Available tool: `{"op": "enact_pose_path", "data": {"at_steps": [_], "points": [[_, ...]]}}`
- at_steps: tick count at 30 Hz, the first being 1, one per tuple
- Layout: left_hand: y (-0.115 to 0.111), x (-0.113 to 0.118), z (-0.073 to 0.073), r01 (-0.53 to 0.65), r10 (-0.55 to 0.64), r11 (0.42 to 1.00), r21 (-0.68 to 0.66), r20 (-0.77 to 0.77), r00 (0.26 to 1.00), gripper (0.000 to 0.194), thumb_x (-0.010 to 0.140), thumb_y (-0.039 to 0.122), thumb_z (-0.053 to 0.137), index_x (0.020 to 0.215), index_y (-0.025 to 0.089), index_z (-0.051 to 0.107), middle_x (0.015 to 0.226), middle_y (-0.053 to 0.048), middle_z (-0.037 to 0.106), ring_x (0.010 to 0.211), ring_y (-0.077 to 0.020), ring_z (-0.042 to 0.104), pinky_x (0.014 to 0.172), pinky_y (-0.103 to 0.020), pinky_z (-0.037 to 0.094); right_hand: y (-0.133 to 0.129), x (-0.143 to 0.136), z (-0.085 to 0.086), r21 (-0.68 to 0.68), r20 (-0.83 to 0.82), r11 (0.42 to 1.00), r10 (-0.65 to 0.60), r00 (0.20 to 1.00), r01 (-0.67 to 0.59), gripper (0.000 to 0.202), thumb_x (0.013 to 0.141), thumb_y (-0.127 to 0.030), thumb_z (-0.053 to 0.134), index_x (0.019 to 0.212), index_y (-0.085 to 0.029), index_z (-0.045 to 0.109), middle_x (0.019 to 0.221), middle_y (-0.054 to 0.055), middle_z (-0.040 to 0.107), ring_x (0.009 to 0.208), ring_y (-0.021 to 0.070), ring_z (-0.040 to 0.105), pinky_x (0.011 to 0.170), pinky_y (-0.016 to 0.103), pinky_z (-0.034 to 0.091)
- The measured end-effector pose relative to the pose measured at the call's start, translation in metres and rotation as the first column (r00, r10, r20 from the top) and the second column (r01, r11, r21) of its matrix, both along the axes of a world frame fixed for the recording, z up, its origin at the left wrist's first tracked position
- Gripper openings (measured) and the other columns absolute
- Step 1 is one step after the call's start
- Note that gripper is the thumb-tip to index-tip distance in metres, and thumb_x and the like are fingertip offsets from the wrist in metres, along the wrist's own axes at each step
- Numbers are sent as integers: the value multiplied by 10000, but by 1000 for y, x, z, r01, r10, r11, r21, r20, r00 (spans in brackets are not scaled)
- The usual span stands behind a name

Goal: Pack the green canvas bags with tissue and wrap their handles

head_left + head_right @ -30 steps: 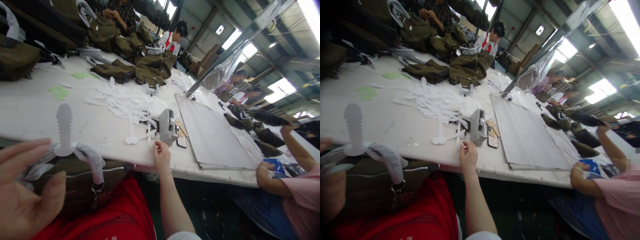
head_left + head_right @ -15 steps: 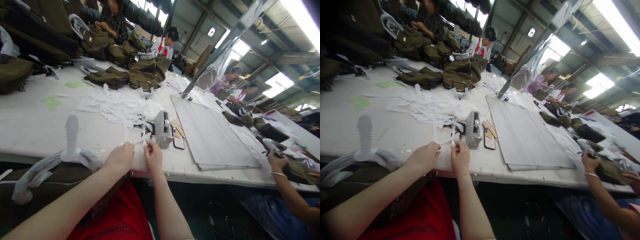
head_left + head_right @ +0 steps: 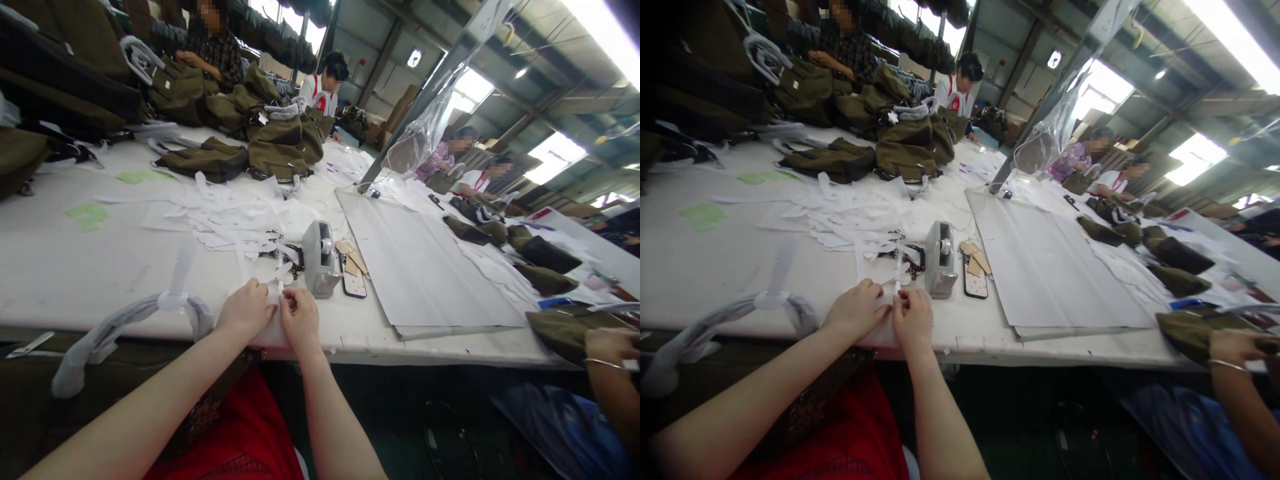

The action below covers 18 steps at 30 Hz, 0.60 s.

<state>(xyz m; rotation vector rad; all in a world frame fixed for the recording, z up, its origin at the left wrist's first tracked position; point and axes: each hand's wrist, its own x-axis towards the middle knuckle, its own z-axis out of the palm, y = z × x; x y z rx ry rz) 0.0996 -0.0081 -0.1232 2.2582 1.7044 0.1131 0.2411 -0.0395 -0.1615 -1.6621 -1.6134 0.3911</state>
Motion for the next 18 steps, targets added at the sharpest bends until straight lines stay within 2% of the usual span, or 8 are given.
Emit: {"op": "enact_pose_path", "data": {"at_steps": [3, 5, 7, 9, 10, 12, 14, 18], "points": [[2, 5, -1, 16, -16, 999, -29, 5, 1000, 275, 945, 299, 425, 1017, 149, 644, 1060, -120, 618, 958, -251, 661, 786, -334, 499, -1, 1, 2, 10, 37, 1000, -7, 999, 7, 169, 875, -200, 554, 989, -168, 675, 924, 73, 684, 819, 192, 618, 812, 328, 500], [2, 5, -1, 21, -21, 999, -48, 1, 1000, 302, 959, 252, 375, 1004, 137, 651, 1044, -131, 632, 941, -254, 671, 778, -341, 503, -2, 0, 4, 50, 105, 998, 29, 994, -35, 243, 899, -196, 536, 1099, -165, 671, 1111, 110, 678, 1038, 223, 610, 952, 366, 471], [-1, 4, 0, 28, -29, 997, -71, -6, 1000, 324, 956, 207, 346, 1012, 115, 652, 1032, -153, 644, 929, -269, 679, 768, -357, 509, -3, -3, 8, 57, 206, 987, 134, 969, -149, 334, 942, -218, 500, 1248, -184, 630, 1387, 119, 559, 1318, 253, 462, 1102, 413, 368], [-6, 1, 2, 38, -40, 995, -97, -19, 999, 341, 938, 139, 327, 1037, 91, 649, 1033, -179, 654, 945, -279, 679, 781, -369, 511, -2, -7, 11, -19, 301, 965, 257, 918, -263, 375, 985, -265, 453, 1331, -227, 591, 1527, 73, 427, 1446, 262, 302, 1165, 447, 284], [-10, -1, 4, 43, -47, 993, -110, -29, 998, 344, 922, 107, 329, 1049, 77, 648, 1037, -193, 657, 959, -285, 676, 796, -375, 510, -1, -9, 12, -73, 334, 954, 297, 894, -290, 381, 1001, -296, 432, 1346, -242, 583, 1545, 55, 405, 1464, 265, 269, 1173, 457, 267], [-21, -6, 10, 59, -66, 989, -138, -45, 997, 328, 895, 78, 361, 1045, 61, 653, 1035, -207, 663, 978, -297, 668, 835, -391, 504, 2, -12, 13, -163, 376, 947, 320, 870, -278, 403, 1020, -349, 391, 1369, -248, 564, 1547, 44, 406, 1468, 263, 265, 1174, 460, 257], [-39, -13, 18, 125, -132, 976, -181, -27, 991, 288, 895, 108, 401, 1006, 74, 665, 1019, -195, 671, 973, -300, 660, 867, -404, 496, 4, -14, 12, -205, 406, 951, 297, 864, -231, 434, 1028, -371, 363, 1402, -229, 531, 1554, 54, 393, 1468, 258, 268, 1170, 451, 258], [-90, -43, 45, 385, -355, 877, -287, 151, 923, 287, 922, 155, 376, 973, 158, 658, 1036, -125, 663, 925, -272, 638, 854, -416, 482, 4, -16, 10, -228, 448, 952, 288, 847, -204, 450, 1024, -365, 365, 1420, -213, 514, 1558, 57, 386, 1466, 255, 265, 1173, 437, 246]]}}
